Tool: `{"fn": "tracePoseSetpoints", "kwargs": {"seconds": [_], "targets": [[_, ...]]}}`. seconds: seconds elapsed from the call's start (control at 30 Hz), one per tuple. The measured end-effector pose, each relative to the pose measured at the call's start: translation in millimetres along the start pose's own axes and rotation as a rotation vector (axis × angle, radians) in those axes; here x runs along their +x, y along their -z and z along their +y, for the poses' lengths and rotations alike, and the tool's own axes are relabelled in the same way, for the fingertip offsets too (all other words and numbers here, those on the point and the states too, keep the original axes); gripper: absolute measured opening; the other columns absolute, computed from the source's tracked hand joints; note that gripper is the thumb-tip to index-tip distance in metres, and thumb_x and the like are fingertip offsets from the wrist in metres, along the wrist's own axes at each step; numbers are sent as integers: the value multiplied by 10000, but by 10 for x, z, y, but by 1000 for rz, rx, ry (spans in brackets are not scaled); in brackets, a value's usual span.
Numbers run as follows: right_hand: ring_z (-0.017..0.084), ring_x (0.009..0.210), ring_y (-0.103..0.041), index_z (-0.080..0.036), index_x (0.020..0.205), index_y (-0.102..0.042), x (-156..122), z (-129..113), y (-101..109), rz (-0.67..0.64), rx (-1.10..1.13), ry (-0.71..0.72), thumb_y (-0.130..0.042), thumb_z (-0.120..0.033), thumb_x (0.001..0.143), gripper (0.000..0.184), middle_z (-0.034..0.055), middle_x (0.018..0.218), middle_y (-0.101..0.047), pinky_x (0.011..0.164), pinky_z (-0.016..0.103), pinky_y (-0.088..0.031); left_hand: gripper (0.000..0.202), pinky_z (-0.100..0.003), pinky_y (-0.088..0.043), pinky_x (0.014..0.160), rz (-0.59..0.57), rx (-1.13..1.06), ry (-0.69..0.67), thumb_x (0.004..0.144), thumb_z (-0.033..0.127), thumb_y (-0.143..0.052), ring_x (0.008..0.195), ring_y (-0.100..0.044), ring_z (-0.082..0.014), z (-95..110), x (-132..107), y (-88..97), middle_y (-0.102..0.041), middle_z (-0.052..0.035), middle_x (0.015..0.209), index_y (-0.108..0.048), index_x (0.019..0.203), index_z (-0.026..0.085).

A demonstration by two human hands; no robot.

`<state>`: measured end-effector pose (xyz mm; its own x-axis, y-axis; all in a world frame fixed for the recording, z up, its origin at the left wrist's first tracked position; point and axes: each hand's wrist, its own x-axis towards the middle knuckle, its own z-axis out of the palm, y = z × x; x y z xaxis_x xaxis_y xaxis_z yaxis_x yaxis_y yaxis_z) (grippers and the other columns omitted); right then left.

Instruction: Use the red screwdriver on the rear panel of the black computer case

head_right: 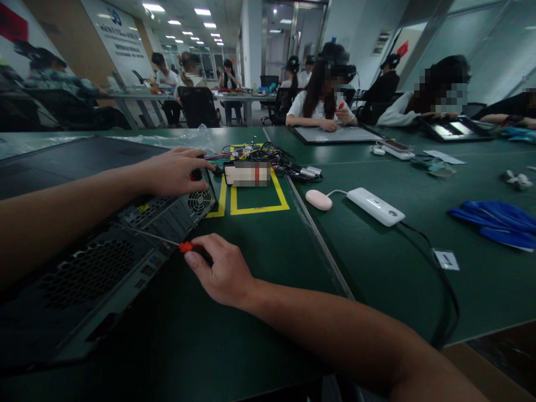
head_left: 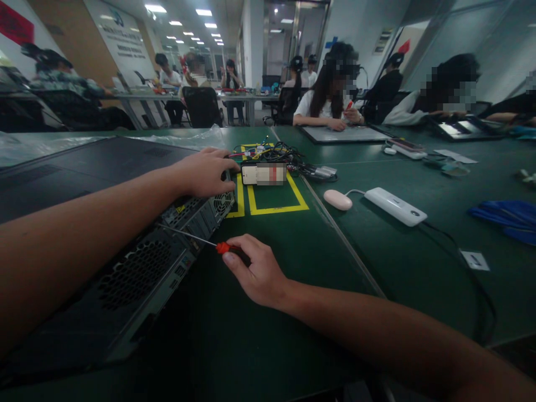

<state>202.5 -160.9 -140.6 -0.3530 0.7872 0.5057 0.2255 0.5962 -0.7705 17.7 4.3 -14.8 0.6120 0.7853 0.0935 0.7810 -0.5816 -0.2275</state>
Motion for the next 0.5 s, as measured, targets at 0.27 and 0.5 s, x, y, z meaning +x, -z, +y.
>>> {"fn": "tracePoseSetpoints", "kwargs": {"seconds": [0.27,0.5], "targets": [[178,820,-658,-226,1209,-574,-15,-8,-20,-4,58,-31,-693,-341,966,294,34,1031,-715,786,338,-551,648,-475,-308,1271,-40,4,23,943,553,-476,1472,-504,-356,44,4,37,-558,-105,1568,-646,1478,230],[176,796,-632,-231,1106,-580,-8,-6,-13,-12,35,-61,-645,-341,995,170,29,991,-691,758,334,-531,658,-492,-311,1270,-42,10,24,945,552,-472,1477,-499,-365,59,-2,49,-569,-125,1550,-640,1483,213]]}}
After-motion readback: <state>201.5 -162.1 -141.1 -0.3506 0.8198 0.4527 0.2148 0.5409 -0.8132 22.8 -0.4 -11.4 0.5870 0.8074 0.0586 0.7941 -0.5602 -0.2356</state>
